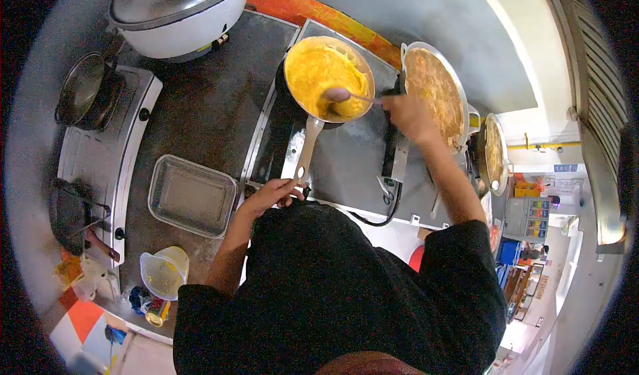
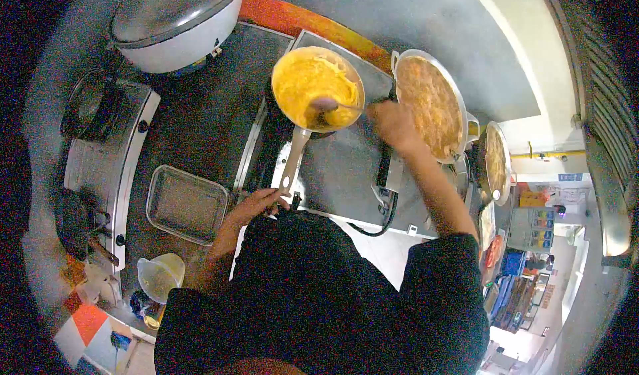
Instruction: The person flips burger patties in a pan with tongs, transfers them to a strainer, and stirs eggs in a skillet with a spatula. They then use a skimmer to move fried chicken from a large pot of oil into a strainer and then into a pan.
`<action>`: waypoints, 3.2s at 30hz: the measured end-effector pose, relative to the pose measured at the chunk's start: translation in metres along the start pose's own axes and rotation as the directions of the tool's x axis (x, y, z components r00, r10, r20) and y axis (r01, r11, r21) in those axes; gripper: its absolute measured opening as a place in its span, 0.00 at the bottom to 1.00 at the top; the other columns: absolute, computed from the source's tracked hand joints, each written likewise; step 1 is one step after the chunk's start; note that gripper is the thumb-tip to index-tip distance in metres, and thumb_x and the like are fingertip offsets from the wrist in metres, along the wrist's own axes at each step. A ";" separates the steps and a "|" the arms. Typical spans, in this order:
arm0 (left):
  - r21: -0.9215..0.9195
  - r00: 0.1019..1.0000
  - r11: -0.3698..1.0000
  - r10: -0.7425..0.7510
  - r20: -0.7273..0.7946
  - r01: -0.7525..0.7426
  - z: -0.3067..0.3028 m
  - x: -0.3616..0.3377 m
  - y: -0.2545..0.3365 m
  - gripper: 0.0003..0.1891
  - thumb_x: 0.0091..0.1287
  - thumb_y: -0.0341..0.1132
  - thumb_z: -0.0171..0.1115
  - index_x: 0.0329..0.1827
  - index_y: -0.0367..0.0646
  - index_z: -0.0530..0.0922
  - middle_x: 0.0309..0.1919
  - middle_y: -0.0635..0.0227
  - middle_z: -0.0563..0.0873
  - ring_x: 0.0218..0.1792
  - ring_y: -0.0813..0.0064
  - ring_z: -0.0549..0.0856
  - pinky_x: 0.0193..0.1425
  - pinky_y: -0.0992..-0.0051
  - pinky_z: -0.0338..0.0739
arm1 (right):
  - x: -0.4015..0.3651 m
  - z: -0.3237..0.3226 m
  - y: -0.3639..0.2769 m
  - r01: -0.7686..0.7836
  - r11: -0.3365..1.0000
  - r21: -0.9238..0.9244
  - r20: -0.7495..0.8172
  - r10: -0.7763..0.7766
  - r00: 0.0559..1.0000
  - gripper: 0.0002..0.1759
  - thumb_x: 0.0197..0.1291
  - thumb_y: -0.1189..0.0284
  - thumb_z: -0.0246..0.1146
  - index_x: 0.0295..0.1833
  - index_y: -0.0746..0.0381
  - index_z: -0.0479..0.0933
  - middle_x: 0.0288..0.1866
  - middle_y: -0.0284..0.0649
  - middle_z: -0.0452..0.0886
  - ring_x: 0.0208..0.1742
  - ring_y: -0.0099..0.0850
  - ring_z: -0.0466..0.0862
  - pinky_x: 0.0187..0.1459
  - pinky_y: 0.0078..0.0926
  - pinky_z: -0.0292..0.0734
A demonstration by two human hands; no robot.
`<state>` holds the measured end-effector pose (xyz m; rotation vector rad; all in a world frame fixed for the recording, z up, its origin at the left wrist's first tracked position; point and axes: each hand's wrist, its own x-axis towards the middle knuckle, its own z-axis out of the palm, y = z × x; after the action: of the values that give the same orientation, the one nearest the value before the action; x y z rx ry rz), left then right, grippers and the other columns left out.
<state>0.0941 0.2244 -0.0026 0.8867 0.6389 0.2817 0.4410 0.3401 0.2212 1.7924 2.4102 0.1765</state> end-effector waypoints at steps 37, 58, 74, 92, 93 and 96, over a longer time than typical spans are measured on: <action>-0.191 0.952 0.974 0.059 -0.300 -0.121 0.035 0.019 0.016 0.21 0.76 0.49 0.54 0.58 0.41 0.81 0.40 0.74 0.89 0.31 0.85 0.78 0.36 0.83 0.70 | 0.308 0.039 0.022 0.893 0.450 0.014 0.012 -0.893 0.450 0.12 0.53 0.70 0.61 0.41 0.49 0.87 0.34 0.40 0.83 0.42 0.42 0.82 0.51 0.41 0.73; -0.134 0.990 0.991 -0.015 -0.141 -0.004 0.019 0.019 0.021 0.21 0.78 0.47 0.51 0.62 0.40 0.78 0.45 0.69 0.89 0.27 0.87 0.76 0.30 0.85 0.68 | -0.005 -0.080 0.020 0.137 0.989 -0.051 0.259 -0.119 0.958 0.11 0.64 0.68 0.58 0.48 0.56 0.82 0.34 0.48 0.83 0.40 0.45 0.85 0.39 0.44 0.80; -0.192 0.994 0.980 0.028 -0.109 -0.049 0.016 0.021 0.007 0.23 0.77 0.51 0.53 0.63 0.43 0.78 0.47 0.73 0.88 0.29 0.89 0.75 0.30 0.85 0.63 | 0.006 -0.006 -0.071 0.254 0.944 -0.209 0.483 -0.126 0.867 0.10 0.59 0.71 0.57 0.39 0.60 0.84 0.35 0.44 0.87 0.38 0.43 0.89 0.37 0.42 0.85; -0.206 0.975 0.977 0.008 -0.222 -0.055 0.027 0.021 0.003 0.24 0.76 0.53 0.53 0.62 0.44 0.79 0.46 0.73 0.88 0.31 0.88 0.75 0.31 0.85 0.65 | 0.031 -0.061 0.048 0.161 0.979 -0.123 0.076 -0.153 0.985 0.12 0.64 0.68 0.57 0.34 0.63 0.81 0.30 0.49 0.82 0.37 0.49 0.85 0.38 0.45 0.80; -0.215 0.974 0.975 0.007 -0.228 -0.057 0.027 0.022 0.002 0.24 0.76 0.53 0.53 0.62 0.44 0.79 0.46 0.73 0.88 0.31 0.88 0.75 0.31 0.85 0.65 | 0.006 -0.075 0.034 0.129 0.990 -0.053 0.074 -0.125 0.989 0.11 0.62 0.68 0.57 0.34 0.62 0.81 0.29 0.49 0.82 0.35 0.49 0.85 0.36 0.45 0.80; -0.268 0.974 0.959 0.028 -0.224 -0.090 0.027 0.027 -0.004 0.22 0.77 0.49 0.53 0.59 0.39 0.78 0.46 0.64 0.89 0.26 0.84 0.74 0.29 0.82 0.68 | -0.028 -0.079 -0.009 0.350 0.925 -0.145 0.223 -0.314 0.923 0.09 0.58 0.71 0.58 0.32 0.63 0.81 0.29 0.49 0.84 0.32 0.47 0.87 0.33 0.44 0.82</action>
<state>0.1314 0.2181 -0.0037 0.6098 0.7562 0.5158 0.4271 0.3092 0.2987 1.2361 2.4204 0.1684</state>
